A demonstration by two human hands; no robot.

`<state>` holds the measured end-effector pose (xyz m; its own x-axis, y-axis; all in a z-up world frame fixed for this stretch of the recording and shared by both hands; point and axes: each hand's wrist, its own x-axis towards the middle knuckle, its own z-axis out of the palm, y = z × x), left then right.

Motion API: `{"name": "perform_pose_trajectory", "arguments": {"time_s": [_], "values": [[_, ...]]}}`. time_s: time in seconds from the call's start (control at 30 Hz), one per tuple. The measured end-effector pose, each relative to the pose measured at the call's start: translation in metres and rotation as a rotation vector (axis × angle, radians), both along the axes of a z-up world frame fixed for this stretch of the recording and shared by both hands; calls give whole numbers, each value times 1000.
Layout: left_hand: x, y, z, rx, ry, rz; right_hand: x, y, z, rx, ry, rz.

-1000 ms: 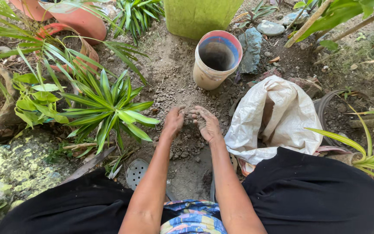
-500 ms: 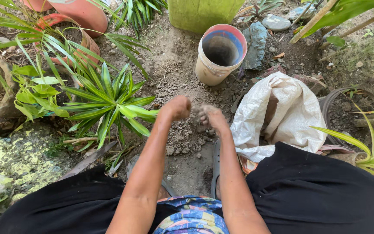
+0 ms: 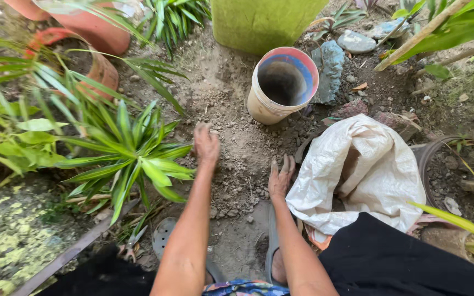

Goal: The person sits on the ground and pours soil from a bucket onto the dirt. They then use their hands to break up clumps of soil and smooth the surface, preparing the ground for planting.

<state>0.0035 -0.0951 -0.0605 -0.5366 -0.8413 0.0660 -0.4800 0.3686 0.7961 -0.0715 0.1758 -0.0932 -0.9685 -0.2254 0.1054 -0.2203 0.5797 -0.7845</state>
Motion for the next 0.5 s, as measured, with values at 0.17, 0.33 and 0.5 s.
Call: {"name": "perform_pose_trajectory", "arguments": {"time_s": [0.17,0.33,0.5], "values": [[32,-47,-43,-85,-61,51,-34,-9,-22,119,29,28],[19,-46,-51,-152,-53,-90,-68,-39,-20,45,155,144],[16,-27,-45,154,81,-171,-81,-56,-25,42,-90,293]]}}
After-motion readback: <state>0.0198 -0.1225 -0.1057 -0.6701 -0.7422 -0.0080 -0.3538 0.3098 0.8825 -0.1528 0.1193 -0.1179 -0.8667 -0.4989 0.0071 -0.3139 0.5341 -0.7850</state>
